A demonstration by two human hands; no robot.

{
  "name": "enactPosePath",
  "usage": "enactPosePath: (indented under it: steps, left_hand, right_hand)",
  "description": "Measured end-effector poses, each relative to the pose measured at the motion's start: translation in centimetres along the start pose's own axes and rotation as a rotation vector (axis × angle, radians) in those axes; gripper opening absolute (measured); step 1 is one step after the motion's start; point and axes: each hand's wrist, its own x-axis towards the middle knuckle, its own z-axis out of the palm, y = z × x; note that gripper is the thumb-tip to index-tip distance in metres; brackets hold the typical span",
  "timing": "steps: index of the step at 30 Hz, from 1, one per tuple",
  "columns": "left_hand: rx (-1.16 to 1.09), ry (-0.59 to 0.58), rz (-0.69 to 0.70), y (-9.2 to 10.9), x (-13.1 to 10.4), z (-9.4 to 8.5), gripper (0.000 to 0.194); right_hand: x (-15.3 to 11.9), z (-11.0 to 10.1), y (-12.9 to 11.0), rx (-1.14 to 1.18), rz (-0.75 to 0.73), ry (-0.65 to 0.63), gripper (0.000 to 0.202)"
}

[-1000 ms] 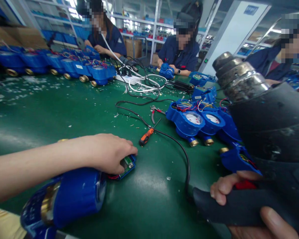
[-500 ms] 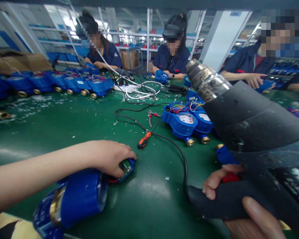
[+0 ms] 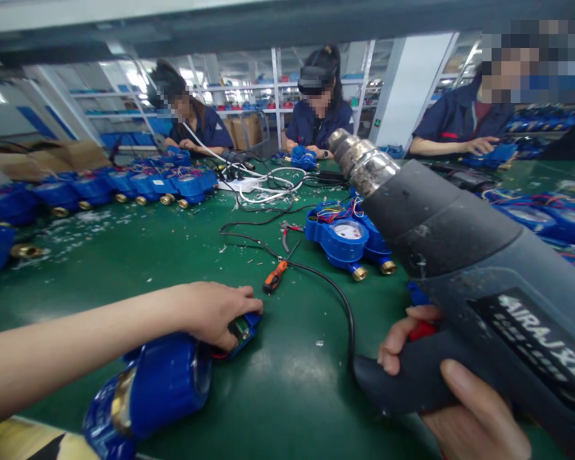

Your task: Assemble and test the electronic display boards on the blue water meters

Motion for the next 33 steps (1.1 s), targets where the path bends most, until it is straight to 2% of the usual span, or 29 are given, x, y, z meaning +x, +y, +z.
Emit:
enactPosePath:
  steps: [4, 12, 20, 24, 33]
  left_hand:
    - [0.006, 0.014, 0.015, -0.16, 0.10, 0.20, 0.070]
    - [-0.002, -0.043, 0.010, 0.10, -0.06, -0.51, 0.065]
    - [0.022, -0.038, 0.021, -0.01, -0.02, -0.31, 0.064]
    - [0.027, -0.054, 0.020, -0.18, 0.06, -0.43, 0.072]
    - [0.032, 0.008, 0.024, -0.05, 0.05, 0.03, 0.073]
  right_hand:
    - [0.00, 0.56, -0.24, 0.026, -0.016, 0.002, 0.033]
    - [-0.42, 1.00, -0.44, 0.040, 0.032, 0.082, 0.035]
    - [-0.43, 0.71, -0.44, 0.032, 0.035, 0.045, 0.034]
    - [-0.35, 0.64, -0.47, 0.039, 0.038, 0.021, 0.034]
    - [-0.69, 0.50, -0.77, 0.024, 0.046, -0.047, 0.030]
